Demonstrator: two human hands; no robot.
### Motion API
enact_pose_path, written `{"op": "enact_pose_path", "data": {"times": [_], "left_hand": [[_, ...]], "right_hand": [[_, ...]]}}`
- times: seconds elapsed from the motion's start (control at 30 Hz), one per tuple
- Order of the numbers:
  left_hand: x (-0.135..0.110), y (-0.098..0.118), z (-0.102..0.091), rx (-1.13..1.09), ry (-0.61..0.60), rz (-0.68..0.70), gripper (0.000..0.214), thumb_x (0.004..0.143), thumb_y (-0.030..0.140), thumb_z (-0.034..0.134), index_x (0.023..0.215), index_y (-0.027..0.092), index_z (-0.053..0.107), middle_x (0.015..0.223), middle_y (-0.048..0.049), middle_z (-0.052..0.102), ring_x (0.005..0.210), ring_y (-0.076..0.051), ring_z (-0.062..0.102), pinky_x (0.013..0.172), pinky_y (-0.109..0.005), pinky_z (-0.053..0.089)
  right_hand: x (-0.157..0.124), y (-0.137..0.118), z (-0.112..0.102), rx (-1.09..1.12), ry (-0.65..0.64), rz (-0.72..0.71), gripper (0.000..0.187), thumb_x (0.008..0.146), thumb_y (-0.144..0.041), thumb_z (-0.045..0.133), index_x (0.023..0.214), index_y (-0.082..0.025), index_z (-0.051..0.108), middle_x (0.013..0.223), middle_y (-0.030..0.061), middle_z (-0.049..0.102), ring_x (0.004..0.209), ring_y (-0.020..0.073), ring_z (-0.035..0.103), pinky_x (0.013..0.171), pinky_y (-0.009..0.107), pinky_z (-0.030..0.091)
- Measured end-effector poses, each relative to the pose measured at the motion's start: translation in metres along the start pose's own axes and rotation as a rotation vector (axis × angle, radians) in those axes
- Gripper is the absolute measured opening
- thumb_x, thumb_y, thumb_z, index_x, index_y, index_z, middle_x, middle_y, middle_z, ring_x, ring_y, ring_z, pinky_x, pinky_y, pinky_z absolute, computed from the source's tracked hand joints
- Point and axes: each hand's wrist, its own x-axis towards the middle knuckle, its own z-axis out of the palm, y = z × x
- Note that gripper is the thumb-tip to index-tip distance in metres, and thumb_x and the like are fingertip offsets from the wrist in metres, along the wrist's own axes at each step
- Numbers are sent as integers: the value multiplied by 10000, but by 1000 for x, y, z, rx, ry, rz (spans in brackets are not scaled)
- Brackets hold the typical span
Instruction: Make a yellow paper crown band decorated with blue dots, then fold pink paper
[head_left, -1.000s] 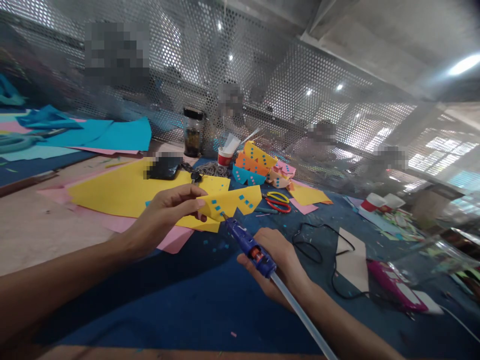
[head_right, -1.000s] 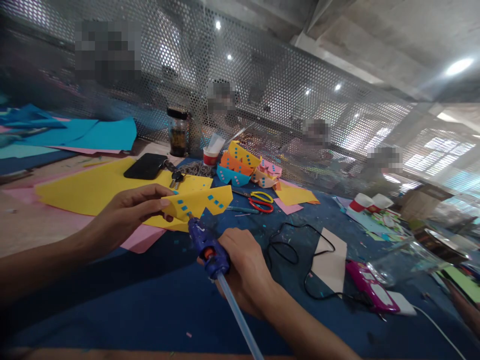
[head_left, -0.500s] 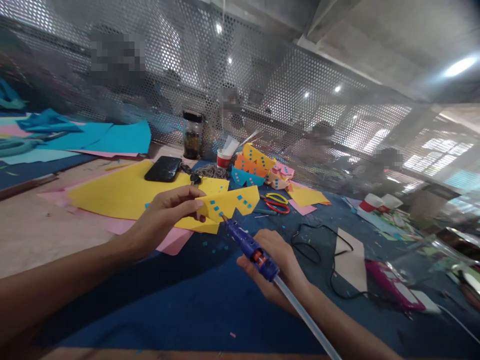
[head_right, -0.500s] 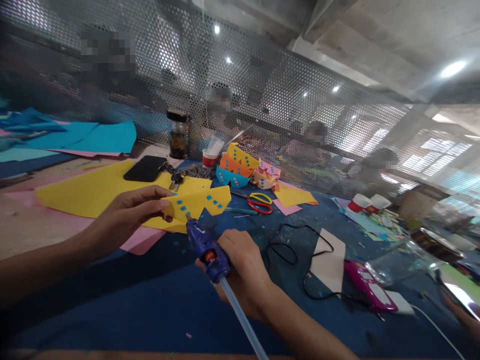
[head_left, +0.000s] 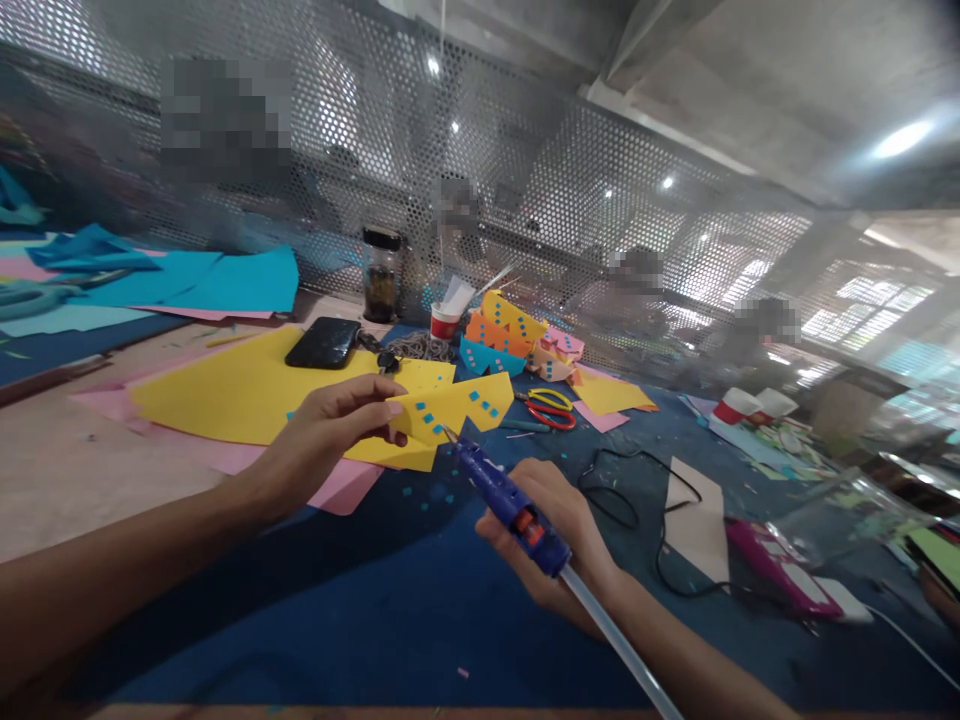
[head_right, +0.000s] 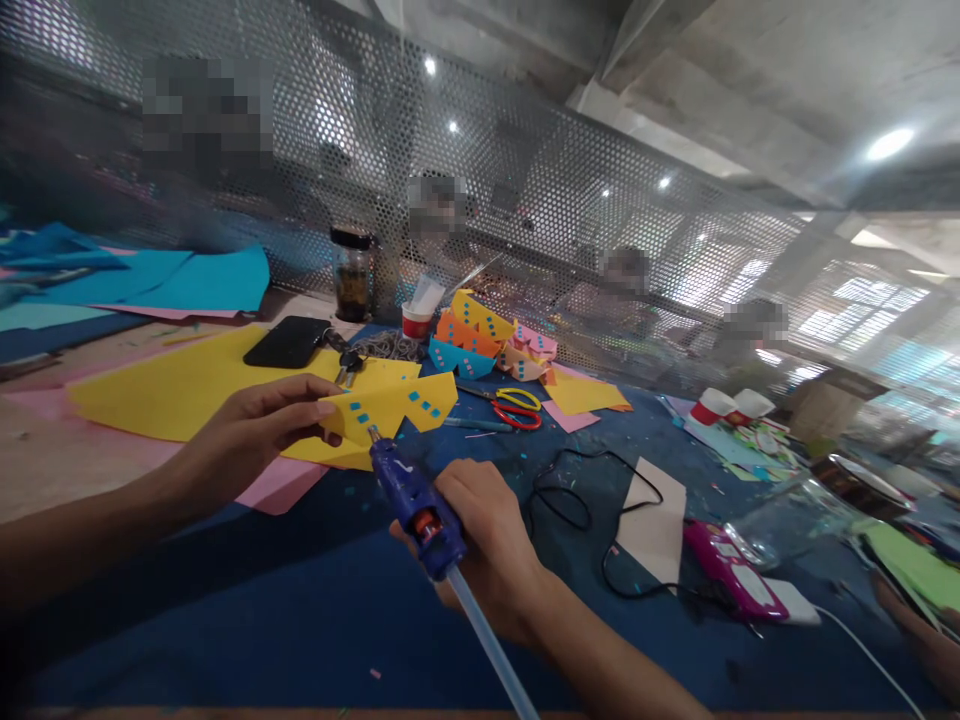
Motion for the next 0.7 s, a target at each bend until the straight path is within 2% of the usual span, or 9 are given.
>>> {"op": "enact_pose_path", "data": {"times": [0.17,0.27,0.4,0.5,0.63,0.7], "left_hand": [[3,2,2,-81,68,-71,299,667,395,892,852,202,759,719,-14,733,661,-172,668,661,-289,546],[5,3,3,-110,84,-95,357,622,401,912,856,191,743,702,-14,725,655,-176,663,658,-287,548],[7,1,2,-131,94,-120,380,605,396,925,862,181,746,701,-11,723,644,-160,645,665,-276,555],[9,-2,0,-131,73,-134,378,618,388,933,886,185,759,750,-15,739,671,-153,653,666,-260,559],[12,-6,-3,-155,35,-120,358,663,393,922,901,191,746,758,-6,728,665,-148,651,681,-270,569],[13,-7,-4,-160,27,-111,364,658,381,922,907,190,738,747,-4,723,663,-151,657,694,-275,569]], "right_hand": [[-6,6,-2,36,178,25,27,933,-244,663,930,-219,652,827,31,659,773,201,621,715,329,457],[-8,16,-4,13,286,97,75,936,-237,687,1009,-232,673,822,8,688,721,182,648,688,298,482],[-5,40,-10,-83,434,123,109,942,-257,677,1048,-233,665,845,2,727,666,163,662,668,267,499],[-1,61,-19,-323,427,235,143,934,-272,652,1070,-232,663,822,3,728,720,188,681,701,274,484],[0,76,-35,-558,171,522,339,917,-255,613,1253,-212,604,1011,54,763,898,241,707,776,299,462],[-3,78,-41,-588,104,601,394,905,-239,620,1295,-197,584,1102,90,766,974,272,717,804,316,453]]}}
